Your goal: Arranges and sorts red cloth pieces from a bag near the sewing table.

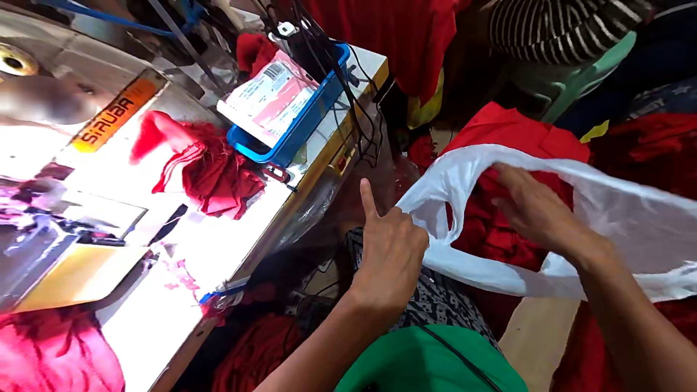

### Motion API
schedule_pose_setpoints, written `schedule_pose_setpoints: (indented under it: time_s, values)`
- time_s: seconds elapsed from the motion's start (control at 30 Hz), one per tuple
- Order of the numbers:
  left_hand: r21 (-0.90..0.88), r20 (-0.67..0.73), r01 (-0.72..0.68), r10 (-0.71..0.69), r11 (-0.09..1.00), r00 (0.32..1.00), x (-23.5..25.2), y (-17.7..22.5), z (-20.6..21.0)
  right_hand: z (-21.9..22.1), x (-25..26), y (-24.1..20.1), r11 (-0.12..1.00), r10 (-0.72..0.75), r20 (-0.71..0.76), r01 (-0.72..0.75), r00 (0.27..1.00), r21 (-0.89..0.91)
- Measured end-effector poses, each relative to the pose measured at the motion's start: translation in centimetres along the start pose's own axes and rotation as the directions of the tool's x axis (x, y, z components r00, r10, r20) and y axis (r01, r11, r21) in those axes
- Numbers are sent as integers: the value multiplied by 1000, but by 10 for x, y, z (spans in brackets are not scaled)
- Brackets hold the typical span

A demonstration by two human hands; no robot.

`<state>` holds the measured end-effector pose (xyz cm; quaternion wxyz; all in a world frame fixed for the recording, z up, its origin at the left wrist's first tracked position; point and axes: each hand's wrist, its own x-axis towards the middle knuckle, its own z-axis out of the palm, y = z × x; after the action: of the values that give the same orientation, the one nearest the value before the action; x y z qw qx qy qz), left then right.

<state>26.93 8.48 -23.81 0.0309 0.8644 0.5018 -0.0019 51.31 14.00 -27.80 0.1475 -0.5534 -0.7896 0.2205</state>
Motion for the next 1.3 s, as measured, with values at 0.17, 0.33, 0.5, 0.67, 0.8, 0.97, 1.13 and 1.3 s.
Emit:
schedule_pose_setpoints:
  time_s: [0.17, 0.33, 0.5, 0.67, 0.8, 0.97, 1.13, 1.3]
  values:
    - [-14, -132, -8, 6, 1000, 991, 0, -8, 2, -16, 35, -5, 990, -137, 25, 138, 990, -38]
    - [-22, -184, 15, -19, 1000, 983, -1, -20, 1, -16, 42, 9, 982, -185, -34, 182, 982, -56]
    - [-25, -160, 64, -67, 998, 985, -6, -31, 0, -6, 34, 26, 994, -109, -2, 109, 994, -14]
    - [-23, -174, 51, -54, 998, 983, -7, -28, -1, 4, 23, 37, 995, 88, 144, -79, 986, -64]
    - [-29, -198, 32, -37, 999, 980, -4, -22, -2, 4, 2, 51, 977, 189, 121, -174, 974, -126]
    - [-51, -195, 8, -18, 999, 981, 6, -10, -2, -1, -19, 94, 976, 180, 83, -168, 980, -135]
    - [-46, -166, 1, -8, 999, 986, 7, -12, -2, 15, -7, 78, 993, 100, 45, -97, 994, -67]
    - [-51, -187, 4, -14, 999, 982, 3, -24, -7, 46, 50, 49, 982, 173, 148, -159, 974, -102]
